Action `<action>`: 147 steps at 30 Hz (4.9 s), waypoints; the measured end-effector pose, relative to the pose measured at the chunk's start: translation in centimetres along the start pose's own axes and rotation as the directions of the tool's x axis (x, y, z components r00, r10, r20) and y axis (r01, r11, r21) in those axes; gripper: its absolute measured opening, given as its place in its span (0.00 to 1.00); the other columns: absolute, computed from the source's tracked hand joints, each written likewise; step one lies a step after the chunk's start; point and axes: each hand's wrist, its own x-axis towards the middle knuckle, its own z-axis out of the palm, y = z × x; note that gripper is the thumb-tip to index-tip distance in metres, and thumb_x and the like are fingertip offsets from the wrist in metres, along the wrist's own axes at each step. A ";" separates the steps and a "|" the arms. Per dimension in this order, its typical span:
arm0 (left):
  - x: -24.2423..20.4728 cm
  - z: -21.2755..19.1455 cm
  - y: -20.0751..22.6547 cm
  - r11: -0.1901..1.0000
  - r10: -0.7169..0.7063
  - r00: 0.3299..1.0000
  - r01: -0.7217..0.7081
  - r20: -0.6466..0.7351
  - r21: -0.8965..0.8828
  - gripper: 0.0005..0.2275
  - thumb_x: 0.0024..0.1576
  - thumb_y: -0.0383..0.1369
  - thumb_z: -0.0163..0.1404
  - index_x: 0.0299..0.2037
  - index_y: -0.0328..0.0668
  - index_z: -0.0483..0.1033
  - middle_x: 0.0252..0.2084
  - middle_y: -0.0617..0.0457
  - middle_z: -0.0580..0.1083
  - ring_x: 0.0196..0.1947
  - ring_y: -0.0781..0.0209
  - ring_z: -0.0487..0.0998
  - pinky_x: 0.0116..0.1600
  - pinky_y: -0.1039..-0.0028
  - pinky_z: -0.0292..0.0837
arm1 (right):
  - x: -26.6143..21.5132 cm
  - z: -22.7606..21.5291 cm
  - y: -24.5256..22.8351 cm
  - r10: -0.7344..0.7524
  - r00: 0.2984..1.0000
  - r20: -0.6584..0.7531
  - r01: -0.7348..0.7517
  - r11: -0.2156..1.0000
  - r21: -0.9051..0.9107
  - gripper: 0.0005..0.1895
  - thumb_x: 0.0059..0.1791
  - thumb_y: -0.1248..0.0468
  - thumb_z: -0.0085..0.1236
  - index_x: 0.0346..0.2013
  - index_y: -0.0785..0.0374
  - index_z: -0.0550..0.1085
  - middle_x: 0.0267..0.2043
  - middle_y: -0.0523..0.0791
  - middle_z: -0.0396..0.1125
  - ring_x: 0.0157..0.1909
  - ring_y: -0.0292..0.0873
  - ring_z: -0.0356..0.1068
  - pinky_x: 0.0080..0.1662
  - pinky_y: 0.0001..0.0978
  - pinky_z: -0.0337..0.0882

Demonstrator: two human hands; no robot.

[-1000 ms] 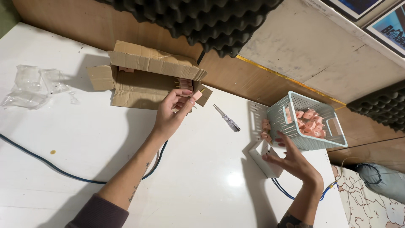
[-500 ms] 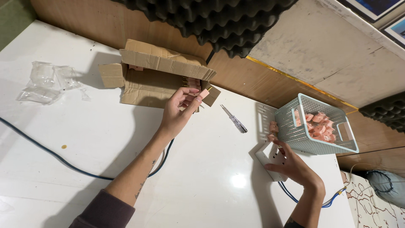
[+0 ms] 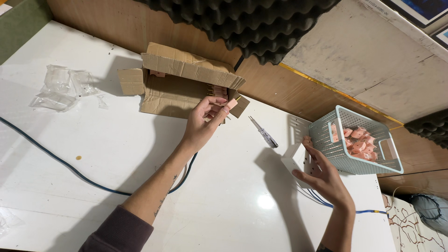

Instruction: The person assembles a pink electrical plug by inserting wires and tightening screws with a screwdriver. They then plug the assembled unit into a white power strip on the table.

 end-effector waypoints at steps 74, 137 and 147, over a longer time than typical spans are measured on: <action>-3.8 2.5 3.3 0.157 0.211 0.413 -0.909 0.886 0.387 0.21 0.65 0.09 0.50 0.65 0.40 0.77 0.63 0.45 0.77 0.55 0.47 0.82 0.64 0.56 0.80 | 3.2 6.5 6.1 -0.441 0.826 0.351 0.539 0.801 -0.262 0.47 0.45 0.45 0.78 0.73 0.57 0.68 0.66 0.48 0.68 0.65 0.54 0.69 0.63 0.46 0.67; -2.9 3.5 9.0 0.468 -0.139 0.595 -0.665 0.791 0.582 0.19 0.66 0.46 0.60 0.61 0.45 0.78 0.57 0.45 0.83 0.54 0.45 0.89 0.60 0.52 0.86 | 3.0 15.4 2.1 -0.673 0.737 -0.062 0.675 0.737 0.016 0.28 0.57 0.49 0.70 0.70 0.55 0.78 0.48 0.41 0.78 0.56 0.44 0.74 0.66 0.49 0.69; -2.0 0.7 7.8 0.658 0.055 0.815 -0.464 0.577 0.593 0.37 0.67 0.67 0.29 0.70 0.51 0.75 0.60 0.51 0.79 0.64 0.49 0.82 0.71 0.49 0.71 | 3.0 15.5 2.2 -0.693 0.720 -0.041 0.692 0.721 -0.026 0.23 0.57 0.51 0.70 0.63 0.58 0.83 0.51 0.44 0.79 0.56 0.45 0.74 0.66 0.48 0.69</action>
